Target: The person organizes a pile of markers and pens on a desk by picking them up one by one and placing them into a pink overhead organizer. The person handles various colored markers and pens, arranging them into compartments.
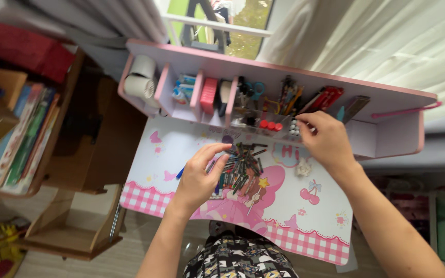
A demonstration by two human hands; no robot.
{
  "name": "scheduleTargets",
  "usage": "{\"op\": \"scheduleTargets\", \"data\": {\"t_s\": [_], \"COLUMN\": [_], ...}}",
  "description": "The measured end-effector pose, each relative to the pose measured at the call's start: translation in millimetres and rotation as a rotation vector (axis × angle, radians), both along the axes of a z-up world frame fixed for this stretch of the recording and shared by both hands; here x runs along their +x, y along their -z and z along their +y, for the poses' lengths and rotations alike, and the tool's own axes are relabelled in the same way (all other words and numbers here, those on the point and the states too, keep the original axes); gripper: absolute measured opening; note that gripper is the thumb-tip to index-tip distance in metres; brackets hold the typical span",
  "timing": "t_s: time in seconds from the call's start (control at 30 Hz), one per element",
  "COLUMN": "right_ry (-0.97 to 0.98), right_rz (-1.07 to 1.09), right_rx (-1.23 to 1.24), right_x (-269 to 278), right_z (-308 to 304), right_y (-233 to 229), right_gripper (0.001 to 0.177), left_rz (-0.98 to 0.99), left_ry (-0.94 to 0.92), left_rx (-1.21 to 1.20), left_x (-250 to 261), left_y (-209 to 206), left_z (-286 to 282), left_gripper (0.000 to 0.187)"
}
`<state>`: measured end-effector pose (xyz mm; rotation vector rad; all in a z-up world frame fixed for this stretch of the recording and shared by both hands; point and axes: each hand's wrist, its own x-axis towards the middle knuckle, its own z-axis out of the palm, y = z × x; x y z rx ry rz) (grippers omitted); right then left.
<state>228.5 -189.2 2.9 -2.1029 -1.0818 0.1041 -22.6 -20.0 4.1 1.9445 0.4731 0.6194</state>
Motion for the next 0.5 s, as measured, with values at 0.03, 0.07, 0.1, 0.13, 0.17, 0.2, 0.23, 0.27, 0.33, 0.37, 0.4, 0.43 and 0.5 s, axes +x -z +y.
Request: {"op": "scheduleTargets", "data": {"t_s": [0.03, 0.07, 0.1, 0.13, 0.17, 0.2, 0.23, 0.27, 0.33, 0.37, 0.4, 0.43, 0.5], "right_ry": [-0.038, -0.077, -0.108, -0.139, -0.170, -0.218, -0.266, -0.314, -0.400, -0.443, -0.475, -0.506, -0.571], "right_rz": [0.007, 0.012, 0.017, 0.025, 0.032, 0.016, 0.001, -0.012, -0.036, -0.049, -0.053, -0.058, -0.052], "right_rx": [0.013, 0.027, 0.005, -0.020, -0.046, -0.042, -0.037, -0.035, -0.019, -0.008, -0.046, -0.084, -0.154], "right_x": [-8, -16, -24, -34, -44, -54, -64, -76, -101, -111, -122, -132, -150], "right_z": [5, 11, 18, 24, 32, 41, 51, 59, 74, 84, 92, 101, 114], "right_y": [2, 5, 9, 16, 23, 31, 39, 47, 61, 67, 74, 82, 99], "right_gripper": [0.017, 0.017, 0.017, 0.017, 0.017, 0.019, 0.020, 0.021, 0.019, 0.018, 0.019, 0.020, 0.021], "left_rz": [0.004, 0.007, 0.010, 0.002, -0.005, -0.013, -0.009, -0.004, 0.008, 0.014, 0.022, 0.027, 0.048], "left_ry": [-0.016, -0.033, -0.049, -0.068, -0.087, -0.108, -0.120, -0.133, -0.168, -0.190, -0.212, -0.232, -0.274], "left_rx": [-0.007, -0.011, -0.015, -0.023, -0.031, -0.037, -0.036, -0.038, -0.047, -0.055, -0.069, -0.055, -0.035], "left_x": [-6, -12, -17, -24, -31, -38, -46, -54, -69, -76, -83, -90, -106], "left_y": [-2, -5, -7, -8, -9, -10, -11, -11, -12, -11, -10, -7, 0], "left_z": [0, 1, 2, 3, 4, 5, 8, 9, 13, 15, 14, 16, 18], "left_gripper": [0.023, 0.023, 0.024, 0.023, 0.023, 0.022, 0.023, 0.023, 0.023, 0.023, 0.023, 0.023, 0.024]}}
